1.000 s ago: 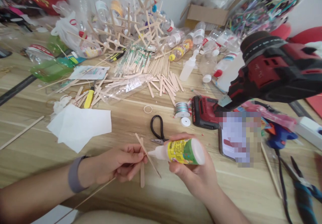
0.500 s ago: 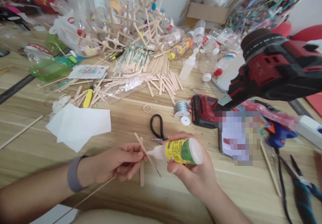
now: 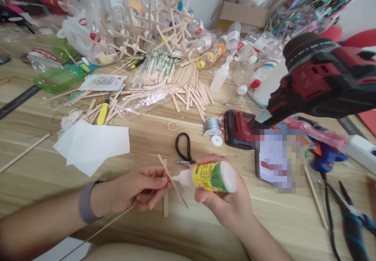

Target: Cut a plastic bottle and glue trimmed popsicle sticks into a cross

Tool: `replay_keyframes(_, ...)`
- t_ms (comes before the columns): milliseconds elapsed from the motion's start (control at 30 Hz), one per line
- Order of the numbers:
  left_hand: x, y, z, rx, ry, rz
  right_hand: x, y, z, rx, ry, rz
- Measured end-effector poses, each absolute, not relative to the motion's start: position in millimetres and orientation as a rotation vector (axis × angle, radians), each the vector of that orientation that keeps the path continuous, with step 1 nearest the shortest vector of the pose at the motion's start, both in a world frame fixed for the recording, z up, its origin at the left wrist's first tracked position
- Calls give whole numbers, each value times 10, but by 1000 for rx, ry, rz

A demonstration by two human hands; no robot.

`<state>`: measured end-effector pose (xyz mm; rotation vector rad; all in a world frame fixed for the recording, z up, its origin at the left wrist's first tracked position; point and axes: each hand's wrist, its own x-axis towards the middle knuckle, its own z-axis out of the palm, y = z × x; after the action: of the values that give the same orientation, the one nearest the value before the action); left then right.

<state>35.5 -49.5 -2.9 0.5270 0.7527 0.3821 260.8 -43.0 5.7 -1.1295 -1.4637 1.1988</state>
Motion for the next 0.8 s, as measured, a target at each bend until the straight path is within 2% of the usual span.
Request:
replay_keyframes(300, 352, -487, -20, 525, 770, 375, 2598, -378, 121, -1027, -1733, 854)
replay_keyframes(800, 358, -487, -15, 494, 749, 396, 2595, -414, 198, -793, -2013, 657)
